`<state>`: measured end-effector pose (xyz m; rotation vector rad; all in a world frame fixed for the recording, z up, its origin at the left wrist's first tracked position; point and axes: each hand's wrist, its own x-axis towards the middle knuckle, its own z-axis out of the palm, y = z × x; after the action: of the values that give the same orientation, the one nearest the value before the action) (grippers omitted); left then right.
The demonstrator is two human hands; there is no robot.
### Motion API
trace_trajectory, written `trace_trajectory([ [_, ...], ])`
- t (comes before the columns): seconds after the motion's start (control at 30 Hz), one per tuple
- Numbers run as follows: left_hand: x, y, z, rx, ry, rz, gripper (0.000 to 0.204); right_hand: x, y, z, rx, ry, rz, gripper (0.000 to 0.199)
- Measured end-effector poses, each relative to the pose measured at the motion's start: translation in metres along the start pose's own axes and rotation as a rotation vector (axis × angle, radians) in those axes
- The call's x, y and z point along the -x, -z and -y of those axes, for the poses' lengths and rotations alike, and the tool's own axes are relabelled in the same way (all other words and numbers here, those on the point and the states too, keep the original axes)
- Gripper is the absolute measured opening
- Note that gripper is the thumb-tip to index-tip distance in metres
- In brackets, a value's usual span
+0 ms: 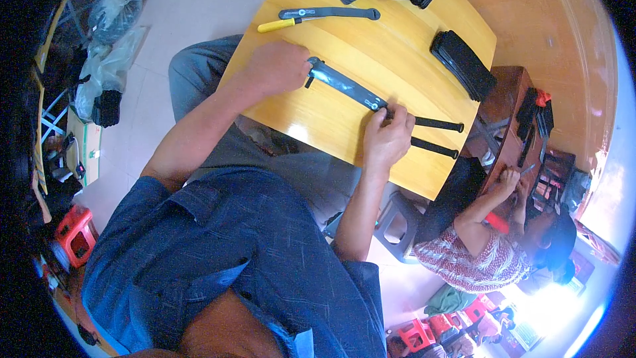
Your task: The worker is assembling plastic buckles and components onto fabric webbing straps.
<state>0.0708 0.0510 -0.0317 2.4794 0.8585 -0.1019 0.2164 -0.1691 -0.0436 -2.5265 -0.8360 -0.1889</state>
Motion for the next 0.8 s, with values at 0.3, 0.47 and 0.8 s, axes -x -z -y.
trace_trajectory([
  [0.3,0.024,0.003,0.013,0.163,0.007,-0.096,0.026,0.021,-0.002,0.03,-0.052,0.326,-0.011,0.042],
  [0.47,0.061,-0.001,0.022,0.214,-0.129,-0.281,0.02,0.033,-0.012,0.063,-0.013,0.424,0.276,0.06],
  [0.8,0.062,-0.019,0.01,-0.04,-0.373,-0.37,0.058,0.038,-0.029,0.074,0.036,0.438,0.423,0.076],
])
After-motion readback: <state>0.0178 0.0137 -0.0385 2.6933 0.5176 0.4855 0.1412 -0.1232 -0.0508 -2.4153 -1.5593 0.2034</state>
